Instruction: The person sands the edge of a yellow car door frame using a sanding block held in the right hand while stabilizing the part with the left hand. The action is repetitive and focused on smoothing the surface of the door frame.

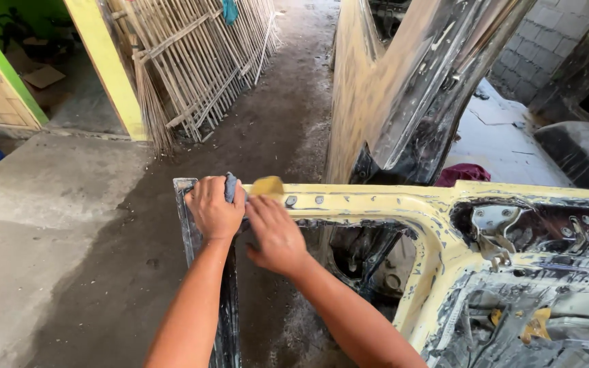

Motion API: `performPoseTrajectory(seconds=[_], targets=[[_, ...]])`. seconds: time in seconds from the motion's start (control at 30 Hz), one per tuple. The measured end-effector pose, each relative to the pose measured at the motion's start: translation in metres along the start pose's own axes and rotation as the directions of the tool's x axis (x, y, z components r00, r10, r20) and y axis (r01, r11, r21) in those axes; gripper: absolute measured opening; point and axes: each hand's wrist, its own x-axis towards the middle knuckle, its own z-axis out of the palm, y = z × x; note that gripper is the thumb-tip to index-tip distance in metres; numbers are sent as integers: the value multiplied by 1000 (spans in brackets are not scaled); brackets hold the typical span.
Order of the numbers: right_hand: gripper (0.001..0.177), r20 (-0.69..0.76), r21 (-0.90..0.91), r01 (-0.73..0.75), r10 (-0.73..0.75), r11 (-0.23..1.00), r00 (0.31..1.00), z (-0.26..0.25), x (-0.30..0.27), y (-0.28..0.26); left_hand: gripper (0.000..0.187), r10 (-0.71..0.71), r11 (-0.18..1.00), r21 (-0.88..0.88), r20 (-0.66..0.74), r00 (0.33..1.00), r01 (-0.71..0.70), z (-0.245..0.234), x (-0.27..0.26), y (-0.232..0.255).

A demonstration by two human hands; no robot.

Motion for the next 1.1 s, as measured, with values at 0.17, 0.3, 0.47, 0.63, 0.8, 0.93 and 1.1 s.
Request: performPoseTrajectory(seconds=[0.17,0.3,0.47,0.63,0.8,0.93,1.1], targets=[[79,-14,-67,-37,36,997,999,-7,-34,49,22,15,1000,-16,6,1000,-15,0,0,0],[64,-167,-310,-413,379,856,910,-58,-111,121,20,-7,999,-40,10,1000,8,-1,-1,1],[77,-402,-309,-421,284,853,870,-48,-119,120,21,-60,992,-108,-2,998,60,2,-4,2],[79,-180,-93,-158,140,983,974,-12,-27,27,22,-53,992,-112,-19,998,51,0,1,1],[78,-80,-55,26,-30,998,996,-8,-8,18,20,7,996,-90,17,1000,-5,-5,-1,-1],[58,-120,-99,-236,224,967,967,-46,-81,93,21,48,998,-36,10,999,-48,-6,7,12],[69,-392,-356,-431,286,829,874,-75,-159,152,27,241,967,-118,152,959,-224,23,-2,84]])
